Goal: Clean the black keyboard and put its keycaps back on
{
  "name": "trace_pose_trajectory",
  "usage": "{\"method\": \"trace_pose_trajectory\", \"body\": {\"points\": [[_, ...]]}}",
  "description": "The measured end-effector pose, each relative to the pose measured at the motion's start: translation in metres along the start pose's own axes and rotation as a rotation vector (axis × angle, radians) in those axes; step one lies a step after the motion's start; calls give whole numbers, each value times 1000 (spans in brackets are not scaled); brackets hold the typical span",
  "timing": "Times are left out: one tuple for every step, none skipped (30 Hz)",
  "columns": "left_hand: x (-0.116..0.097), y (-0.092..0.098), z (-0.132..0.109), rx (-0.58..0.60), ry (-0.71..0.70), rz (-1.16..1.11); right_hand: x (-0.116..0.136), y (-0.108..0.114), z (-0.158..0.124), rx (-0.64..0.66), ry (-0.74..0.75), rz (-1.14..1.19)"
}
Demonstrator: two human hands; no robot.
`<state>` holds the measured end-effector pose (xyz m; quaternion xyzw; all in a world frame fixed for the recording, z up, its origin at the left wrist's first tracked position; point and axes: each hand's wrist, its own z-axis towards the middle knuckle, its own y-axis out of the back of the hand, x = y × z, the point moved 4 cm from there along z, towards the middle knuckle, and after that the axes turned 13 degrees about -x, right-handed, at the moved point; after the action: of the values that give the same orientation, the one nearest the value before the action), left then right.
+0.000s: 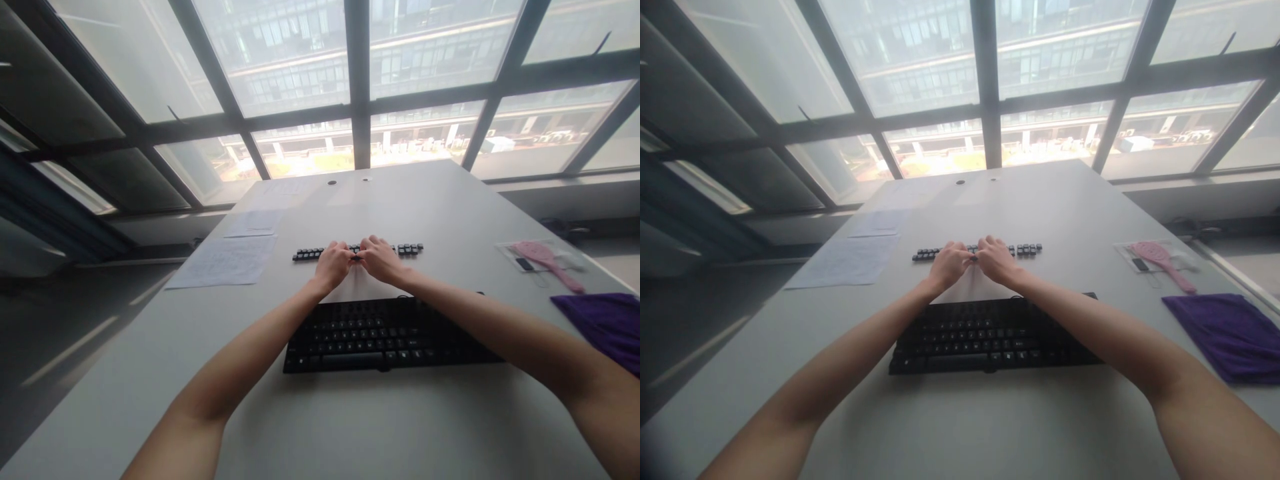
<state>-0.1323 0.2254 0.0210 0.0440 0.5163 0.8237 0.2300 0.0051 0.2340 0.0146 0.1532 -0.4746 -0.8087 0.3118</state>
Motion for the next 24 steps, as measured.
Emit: {"method": "trace_pose_trajectory", "body": {"points": [[0,0,0,-1,4,-6,0,-1,0,-3,14,1],[-1,0,0,-2,9,-14,0,-1,0,-7,29,8],[-1,0,-1,-3,15,-23,0,-1,1,-11,42,19],[0,0,-1,-4,22,-32,0,-2,1,-13,53,35],[0,0,-1,-6,30,-42,1,-2,2,-14,63,53],[0,-1,-1,-8,38,-52,1,-2,2,-17,69,71],[1,0,-1,-10,48,-61,1,-3,2,-20,73,88],[1,0,-1,-12,59,-70,2,-2,3,-22,76,103],[2,2,-1,-14,70,-79,3,-2,2,-25,77,115],[2,5,-1,-16,82,-88,3,0,1,-33,72,128],[1,8,-3,-20,94,-97,3,4,0,-47,58,145],[-1,13,-5,-26,103,-104,3,8,-3,-69,35,172],[-5,19,-8,-32,110,-116,3,15,-7,-97,1,211],[-10,26,-13,-39,115,-139,2,22,-13,-130,-41,264],[-17,33,-19,-43,118,-169,0,31,-20,-163,-85,329],[-25,40,-26,-40,122,-220,-1,41,-29,-192,-131,398],[-35,46,-34,-33,127,-280,-1,50,-40,-214,-171,468],[-45,51,-42,-14,129,-341,-2,59,-52,-230,-212,528],[-56,56,-50,11,131,-398,-2,68,-65,-236,-253,577],[-66,58,-57,40,132,-442,-2,74,-78,-231,-292,618],[-75,60,-64,62,137,-478,-1,80,-91,-226,-334,653],[-82,61,-69,79,141,-506,1,84,-103,-205,-364,685],[-88,60,-74,93,143,-526,3,86,-115,-184,-387,713],[-92,59,-77,104,145,-541,6,88,-124,-164,-401,736]]}}
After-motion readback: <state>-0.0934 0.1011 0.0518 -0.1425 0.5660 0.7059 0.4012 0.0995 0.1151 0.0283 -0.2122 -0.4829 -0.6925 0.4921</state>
